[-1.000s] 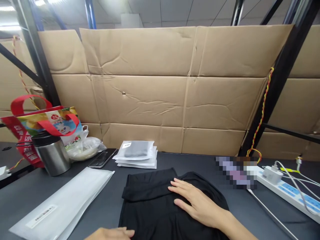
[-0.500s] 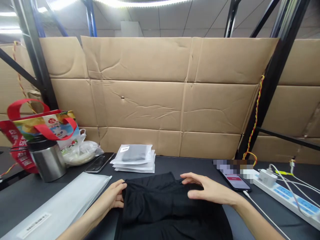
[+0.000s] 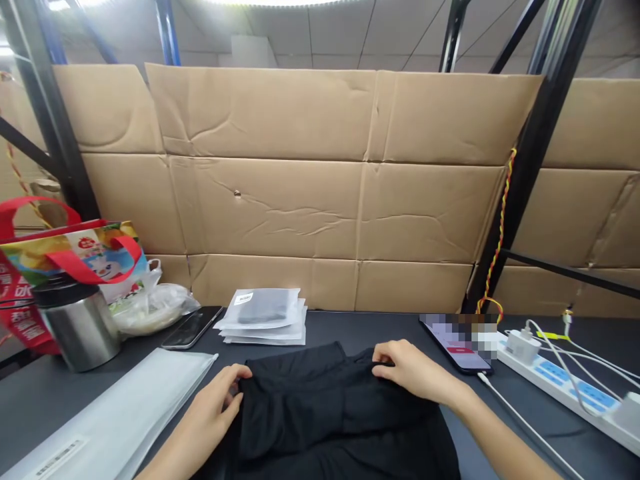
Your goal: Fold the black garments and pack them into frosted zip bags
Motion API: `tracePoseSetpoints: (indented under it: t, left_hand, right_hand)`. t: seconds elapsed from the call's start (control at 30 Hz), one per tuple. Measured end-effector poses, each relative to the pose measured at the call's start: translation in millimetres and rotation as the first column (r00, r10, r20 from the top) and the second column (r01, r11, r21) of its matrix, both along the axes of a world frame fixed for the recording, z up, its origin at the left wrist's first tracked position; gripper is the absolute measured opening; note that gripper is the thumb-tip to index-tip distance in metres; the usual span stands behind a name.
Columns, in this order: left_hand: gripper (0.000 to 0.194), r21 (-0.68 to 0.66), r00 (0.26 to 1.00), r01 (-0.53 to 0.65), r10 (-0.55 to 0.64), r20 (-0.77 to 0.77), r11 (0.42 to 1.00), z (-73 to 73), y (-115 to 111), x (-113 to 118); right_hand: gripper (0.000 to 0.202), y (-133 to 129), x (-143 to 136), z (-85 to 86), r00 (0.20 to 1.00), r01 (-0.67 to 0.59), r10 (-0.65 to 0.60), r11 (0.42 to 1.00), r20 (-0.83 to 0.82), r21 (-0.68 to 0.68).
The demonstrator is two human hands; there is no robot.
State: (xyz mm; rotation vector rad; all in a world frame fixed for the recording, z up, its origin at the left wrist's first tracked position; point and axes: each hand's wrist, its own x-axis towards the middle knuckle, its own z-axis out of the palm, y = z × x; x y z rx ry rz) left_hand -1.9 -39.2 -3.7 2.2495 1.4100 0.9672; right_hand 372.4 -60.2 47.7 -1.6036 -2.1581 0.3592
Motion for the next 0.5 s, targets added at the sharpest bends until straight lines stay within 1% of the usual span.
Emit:
tracePoseSetpoints:
  t: [0.07, 0.13, 0.2, 0.27, 0.3, 0.37, 0.4, 0.43, 0.5]
  left_hand:
    - [0.019, 0.012, 1.000, 0.008, -0.008, -0.008, 1.000, -1.3, 1.2, -0.1]
    - [0.016, 0.032, 0.999, 0.014, -0.013, -0.036, 0.999, -1.0, 1.0, -0.3]
    - [0.012, 0.071, 0.996, 0.007, -0.001, -0.084, 0.997, -0.3, -0.3, -2.7]
    - [0.013, 0.138, 0.990, -0.010, 0.030, -0.139, 0.990, 0.4, -2.4, -7.4]
    - [0.015, 0.182, 0.985, -0.022, 0.053, -0.164, 0.983, 1.1, -3.6, -9.6]
    - [0.023, 0.273, 0.974, -0.030, 0.089, -0.207, 0.961, 4.3, -6.6, -10.8]
    - [0.029, 0.308, 0.968, -0.014, 0.089, -0.233, 0.951, 7.1, -8.4, -8.7]
    - [0.035, 0.328, 0.961, 0.023, 0.069, -0.266, 0.944, 10.5, -10.4, -4.4]
    - [0.043, 0.303, 0.932, 0.155, -0.038, -0.359, 0.940, 17.8, -14.5, 8.9]
  right_hand:
    - [0.014, 7.1, -2.4, 6.9, 0.999, -0.023, 0.024, 0.999, -0.030, 0.042]
    - [0.019, 16.9, -6.9, 9.8, 0.998, -0.037, 0.042, 0.996, -0.048, 0.087]
    - [0.019, 25.8, -10.1, 6.0, 0.998, -0.039, 0.044, 0.994, -0.043, 0.106]
    - [0.016, 29.8, -10.6, -1.3, 0.999, -0.026, 0.028, 0.994, -0.023, 0.105]
    - [0.017, 28.9, -10.6, -4.5, 1.000, -0.013, 0.015, 0.994, -0.014, 0.108]
    - [0.026, 21.2, -12.5, -6.9, 1.000, 0.007, -0.006, 0.991, -0.009, 0.134]
    - [0.034, 15.0, -15.4, -6.1, 1.000, -0.012, 0.014, 0.988, -0.009, 0.151]
    - [0.043, 8.2, -19.9, -4.6, 0.998, -0.065, 0.066, 0.985, -0.002, 0.159]
    - [0.061, -4.7, -32.6, -2.7, 0.969, -0.248, 0.244, 0.960, 0.047, 0.128]
